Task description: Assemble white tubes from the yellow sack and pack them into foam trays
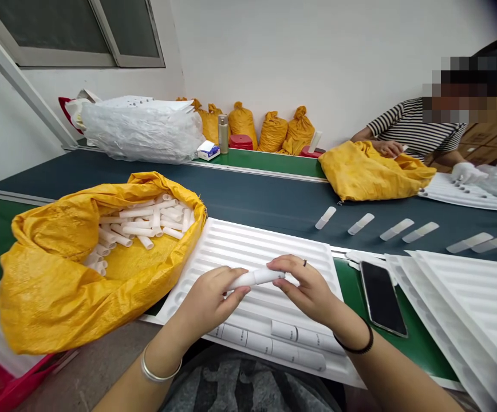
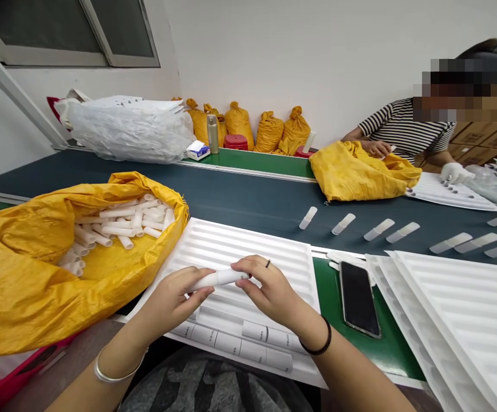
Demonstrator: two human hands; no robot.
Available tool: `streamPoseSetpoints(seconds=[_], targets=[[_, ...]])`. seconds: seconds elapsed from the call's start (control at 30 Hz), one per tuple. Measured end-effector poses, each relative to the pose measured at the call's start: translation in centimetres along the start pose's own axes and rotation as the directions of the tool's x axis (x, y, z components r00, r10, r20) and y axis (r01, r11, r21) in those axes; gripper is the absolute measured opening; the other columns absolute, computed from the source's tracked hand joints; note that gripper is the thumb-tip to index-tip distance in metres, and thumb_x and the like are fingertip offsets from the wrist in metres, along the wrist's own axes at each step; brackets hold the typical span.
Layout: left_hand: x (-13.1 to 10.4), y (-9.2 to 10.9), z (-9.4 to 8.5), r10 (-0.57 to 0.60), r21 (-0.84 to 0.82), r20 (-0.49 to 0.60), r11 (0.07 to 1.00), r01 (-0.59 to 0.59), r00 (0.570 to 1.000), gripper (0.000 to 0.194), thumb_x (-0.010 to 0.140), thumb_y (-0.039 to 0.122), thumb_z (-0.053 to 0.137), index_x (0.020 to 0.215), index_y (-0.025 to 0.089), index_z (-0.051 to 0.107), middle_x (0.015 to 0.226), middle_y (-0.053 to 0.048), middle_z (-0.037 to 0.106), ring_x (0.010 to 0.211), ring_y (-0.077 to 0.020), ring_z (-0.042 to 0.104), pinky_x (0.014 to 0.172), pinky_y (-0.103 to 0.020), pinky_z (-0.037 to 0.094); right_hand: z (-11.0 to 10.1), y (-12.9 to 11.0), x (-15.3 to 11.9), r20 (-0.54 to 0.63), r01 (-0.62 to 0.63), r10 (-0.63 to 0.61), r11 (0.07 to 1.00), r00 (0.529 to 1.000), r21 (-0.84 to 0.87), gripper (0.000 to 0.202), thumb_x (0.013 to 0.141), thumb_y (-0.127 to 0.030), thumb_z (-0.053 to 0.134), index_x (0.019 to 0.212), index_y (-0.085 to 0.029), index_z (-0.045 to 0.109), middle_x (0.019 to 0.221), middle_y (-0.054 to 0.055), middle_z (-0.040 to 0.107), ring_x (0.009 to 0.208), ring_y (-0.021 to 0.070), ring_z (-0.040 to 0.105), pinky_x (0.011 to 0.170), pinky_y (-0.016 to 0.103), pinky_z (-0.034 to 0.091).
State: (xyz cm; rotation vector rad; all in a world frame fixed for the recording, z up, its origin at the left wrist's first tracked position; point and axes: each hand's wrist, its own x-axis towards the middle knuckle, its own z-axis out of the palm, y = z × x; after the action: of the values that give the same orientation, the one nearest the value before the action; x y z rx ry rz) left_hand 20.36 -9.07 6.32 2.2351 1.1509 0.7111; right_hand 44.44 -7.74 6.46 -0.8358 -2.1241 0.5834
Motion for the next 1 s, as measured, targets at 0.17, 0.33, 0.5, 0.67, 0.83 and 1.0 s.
streamPoseSetpoints(seconds=[0.17, 0.33, 0.5, 0.67, 0.83, 1.0], targets=[[0.1, 0.3, 0.0, 0.045, -0.024, -0.073, 0.999, -0.047, 0.996, 0.028, 0.091, 0.034, 0.052, 0.114, 0.02, 0.06, 0.089, -0.005, 0.065, 0.082, -0.0182, 0.061, 0.074, -0.029, 0.047, -0.1, 0.2, 0.0, 0.02, -0.036, 0.035, 0.999, 0.999, 0.009, 0.024, 0.093, -0.028, 0.051, 0.115, -0.021, 0.057, 0.1, 0.008, 0.066, 0.09, 0.0184, 0.063, 0.079, 0.032, 0.051], [0.0, 0.1, 0.5, 0.196, 0.161, -0.161, 0.972, -0.171, 0.967, 0.027, 0.091, 0.027, 0.054, 0.115, 0.016, 0.058, 0.084, -0.006, 0.063, 0.077, -0.0182, 0.058, 0.07, -0.03, 0.046, 0.0, 0.0, -0.1, 0.016, -0.21, 0.21, 0.974, 0.978, 0.082, 0.024, 0.092, -0.033, 0.053, 0.108, -0.018, 0.062, 0.089, 0.006, 0.068, 0.074, 0.015, 0.062, 0.067, 0.027, 0.05], [0.0, 0.2, 1.0, 0.303, 0.306, -0.177, 0.921, -0.24, 0.937, 0.031, 0.09, 0.023, 0.055, 0.12, 0.014, 0.053, 0.085, -0.007, 0.062, 0.077, -0.0197, 0.058, 0.069, -0.031, 0.047, 0.4, -0.2, 0.0, 0.045, -0.327, 0.325, 0.922, 0.945, 0.206, 0.028, 0.089, -0.037, 0.056, 0.105, -0.015, 0.063, 0.08, 0.005, 0.065, 0.067, 0.0138, 0.058, 0.06, 0.025, 0.048], [-0.1, 0.4, 1.8, 0.302, 0.256, -0.126, 0.93, -0.263, 0.945, 0.054, 0.093, 0.028, 0.05, 0.142, 0.017, 0.03, 0.083, -0.007, 0.062, 0.073, -0.0199, 0.058, 0.065, -0.032, 0.05, 0.4, -1.2, -0.4, 0.038, -0.262, 0.26, 0.95, 0.965, 0.171, 0.026, 0.091, -0.035, 0.053, 0.106, -0.017, 0.063, 0.088, 0.007, 0.067, 0.072, 0.0145, 0.06, 0.065, 0.026, 0.049], [-0.9, -1.0, 3.2, 0.205, 0.145, 0.041, 0.967, -0.209, 0.978, 0.08, 0.088, 0.027, 0.058, 0.149, 0.024, 0.006, 0.094, -0.008, 0.065, 0.082, -0.0221, 0.063, 0.07, -0.035, 0.055, 1.2, -1.0, -0.3, 0.387, -0.177, 0.184, 0.983, 0.903, -0.056, 0.025, 0.084, -0.036, 0.064, 0.102, -0.019, 0.067, 0.089, 0.005, 0.067, 0.078, 0.0167, 0.062, 0.073, 0.027, 0.048], [-1.5, 0.8, -0.3, 0.164, 0.258, -0.111, 0.957, -0.131, 0.98, 0.061, 0.084, 0.03, 0.062, 0.14, 0.029, 0.038, 0.13, -0.014, 0.052, 0.117, -0.0315, 0.052, 0.093, -0.048, 0.05, -0.9, 6.4, 3.5, 0.043, -0.422, 0.495, 0.782, 0.868, -0.459, 0.023, 0.077, -0.024, 0.07, 0.098, -0.016, 0.067, 0.1, 0.008, 0.064, 0.094, 0.0202, 0.059, 0.087, 0.03, 0.044]])
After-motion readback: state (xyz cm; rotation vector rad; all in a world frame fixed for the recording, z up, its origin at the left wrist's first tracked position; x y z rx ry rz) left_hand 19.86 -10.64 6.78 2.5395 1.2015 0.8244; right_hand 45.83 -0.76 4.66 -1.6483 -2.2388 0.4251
